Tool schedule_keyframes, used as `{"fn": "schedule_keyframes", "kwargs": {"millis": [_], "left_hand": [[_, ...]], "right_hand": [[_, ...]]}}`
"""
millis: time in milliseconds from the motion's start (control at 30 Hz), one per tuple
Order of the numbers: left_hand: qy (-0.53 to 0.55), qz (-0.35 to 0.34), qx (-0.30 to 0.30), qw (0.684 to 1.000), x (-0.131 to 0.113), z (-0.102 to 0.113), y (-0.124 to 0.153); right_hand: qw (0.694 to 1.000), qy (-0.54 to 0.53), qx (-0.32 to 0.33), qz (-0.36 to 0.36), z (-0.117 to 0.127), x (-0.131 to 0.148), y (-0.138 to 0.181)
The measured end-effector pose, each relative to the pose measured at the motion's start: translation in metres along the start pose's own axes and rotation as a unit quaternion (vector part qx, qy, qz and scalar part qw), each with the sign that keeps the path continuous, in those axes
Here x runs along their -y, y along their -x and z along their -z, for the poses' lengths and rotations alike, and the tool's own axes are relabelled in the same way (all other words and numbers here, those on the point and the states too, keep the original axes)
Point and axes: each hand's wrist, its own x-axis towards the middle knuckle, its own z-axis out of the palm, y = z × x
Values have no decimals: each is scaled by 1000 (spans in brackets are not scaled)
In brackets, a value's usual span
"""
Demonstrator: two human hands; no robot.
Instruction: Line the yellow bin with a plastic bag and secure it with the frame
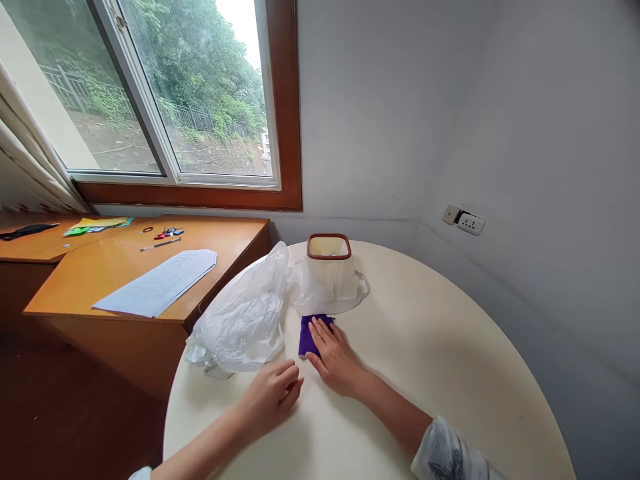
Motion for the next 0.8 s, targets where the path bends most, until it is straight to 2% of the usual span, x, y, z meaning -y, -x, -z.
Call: {"fn": "schedule_keyframes", "kwargs": {"millis": [133, 267, 367, 433, 633, 800], "left_hand": [[26, -18, 16, 999, 1, 8, 6], [9, -56, 122, 991, -3, 16, 12], [12, -79, 205, 976, -7, 18, 12], [22, -85, 238, 967, -10, 18, 11], [50, -95, 282, 953, -14, 18, 11], [51, -99, 268, 957, -14, 18, 10]], "right_hand": [[1000, 18, 6, -15, 26, -11, 31], [998, 48, 49, -16, 44, -28, 77], [995, 76, 60, -17, 45, -37, 109], [994, 85, 61, -11, 41, -38, 125], [993, 58, 98, -2, 26, -32, 143], [995, 44, 93, -9, 26, -30, 142]]}}
